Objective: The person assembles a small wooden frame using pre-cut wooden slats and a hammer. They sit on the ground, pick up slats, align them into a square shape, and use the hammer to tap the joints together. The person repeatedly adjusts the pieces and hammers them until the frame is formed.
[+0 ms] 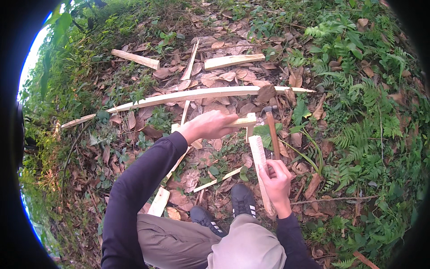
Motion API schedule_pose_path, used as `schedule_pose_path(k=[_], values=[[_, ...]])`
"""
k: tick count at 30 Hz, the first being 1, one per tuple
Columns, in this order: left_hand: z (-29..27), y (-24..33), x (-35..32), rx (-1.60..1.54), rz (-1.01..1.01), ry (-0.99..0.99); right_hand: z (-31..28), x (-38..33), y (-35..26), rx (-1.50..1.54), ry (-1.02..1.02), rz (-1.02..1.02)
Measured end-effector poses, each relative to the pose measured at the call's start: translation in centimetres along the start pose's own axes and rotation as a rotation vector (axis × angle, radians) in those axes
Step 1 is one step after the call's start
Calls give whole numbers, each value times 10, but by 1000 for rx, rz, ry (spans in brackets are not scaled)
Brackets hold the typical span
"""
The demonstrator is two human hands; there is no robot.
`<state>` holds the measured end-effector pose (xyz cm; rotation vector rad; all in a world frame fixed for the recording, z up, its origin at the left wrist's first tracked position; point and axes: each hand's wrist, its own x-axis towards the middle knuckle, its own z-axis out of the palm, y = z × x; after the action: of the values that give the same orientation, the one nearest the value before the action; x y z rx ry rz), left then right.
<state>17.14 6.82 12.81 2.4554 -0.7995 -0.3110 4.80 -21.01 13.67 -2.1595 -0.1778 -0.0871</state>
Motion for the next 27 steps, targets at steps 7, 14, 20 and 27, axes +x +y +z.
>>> schedule_pose_path(k=[7,14,20,27], values=[[5,7,3,-26,-13,-49,7,-4,13,-65,-67,-48],[0,-15,4,-138,-159,-142,94,8,40,110,-479,74],[-10,-21,9,-165,-239,-147,234,34,74,984,-440,744],[-5,-17,1,-86,-246,-79,294,16,48,978,-338,794]])
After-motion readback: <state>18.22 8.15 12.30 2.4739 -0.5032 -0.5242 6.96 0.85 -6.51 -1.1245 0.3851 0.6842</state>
